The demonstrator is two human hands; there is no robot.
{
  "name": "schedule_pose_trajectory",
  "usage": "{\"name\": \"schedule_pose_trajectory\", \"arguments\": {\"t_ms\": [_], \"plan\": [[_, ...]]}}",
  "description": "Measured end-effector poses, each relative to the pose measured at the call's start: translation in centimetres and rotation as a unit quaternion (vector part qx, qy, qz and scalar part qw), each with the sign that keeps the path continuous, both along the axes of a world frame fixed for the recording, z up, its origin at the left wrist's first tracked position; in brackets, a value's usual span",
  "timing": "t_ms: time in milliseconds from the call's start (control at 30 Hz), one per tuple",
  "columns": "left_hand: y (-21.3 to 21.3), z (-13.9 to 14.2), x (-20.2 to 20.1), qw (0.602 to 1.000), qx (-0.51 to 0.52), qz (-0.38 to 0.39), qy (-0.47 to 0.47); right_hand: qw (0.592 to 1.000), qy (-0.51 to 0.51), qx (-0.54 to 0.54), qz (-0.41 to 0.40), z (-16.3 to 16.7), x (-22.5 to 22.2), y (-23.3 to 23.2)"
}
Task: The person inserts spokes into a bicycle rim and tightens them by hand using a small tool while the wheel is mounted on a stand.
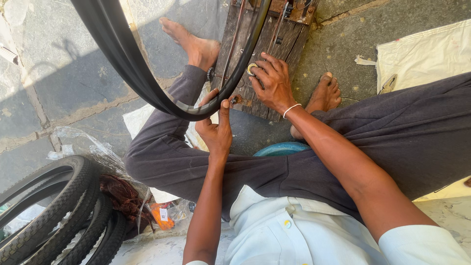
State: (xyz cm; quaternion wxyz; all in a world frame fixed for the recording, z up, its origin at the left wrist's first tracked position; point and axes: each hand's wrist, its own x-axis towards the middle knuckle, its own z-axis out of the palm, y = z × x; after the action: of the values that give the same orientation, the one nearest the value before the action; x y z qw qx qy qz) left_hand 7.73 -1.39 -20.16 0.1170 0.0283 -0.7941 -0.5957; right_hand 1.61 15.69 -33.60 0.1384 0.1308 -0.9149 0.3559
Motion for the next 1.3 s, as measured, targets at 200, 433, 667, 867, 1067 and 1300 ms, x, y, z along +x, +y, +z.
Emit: {"name": "schedule_pose_trajectory", "arguments": {"t_ms": [200, 433, 667, 867, 1067, 1300], "plan": [[0.0, -0.4, 0.0, 1.000, -0.007, 0.006, -0.005, 1.000, -0.011, -0.004, 0.000, -0.2, 0.0, 0.0], [-0.5, 0.2, 0.2, 0.996, -0.077, 0.022, 0.027, 1.000, -0.006, -0.008, 0.001, 0.1, 0.0, 0.0], [-2.1, 9.7, -2.7, 0.948, -0.115, 0.095, 0.281, 1.000, -0.009, -0.019, -0.002, 0.6, -0.1, 0.1], [-1.7, 20.3, -6.8, 0.941, -0.084, -0.019, 0.327, 1.000, -0.004, -0.015, 0.003, 1.2, -0.2, -0.1], [-1.0, 19.4, -7.5, 0.909, -0.266, 0.003, 0.322, 1.000, 0.004, -0.012, 0.003, 1.0, -0.3, -0.1], [-1.5, 8.9, -1.1, 0.980, -0.088, 0.032, 0.174, 1.000, -0.006, -0.007, 0.006, 0.3, -0.1, 0.0]]}}
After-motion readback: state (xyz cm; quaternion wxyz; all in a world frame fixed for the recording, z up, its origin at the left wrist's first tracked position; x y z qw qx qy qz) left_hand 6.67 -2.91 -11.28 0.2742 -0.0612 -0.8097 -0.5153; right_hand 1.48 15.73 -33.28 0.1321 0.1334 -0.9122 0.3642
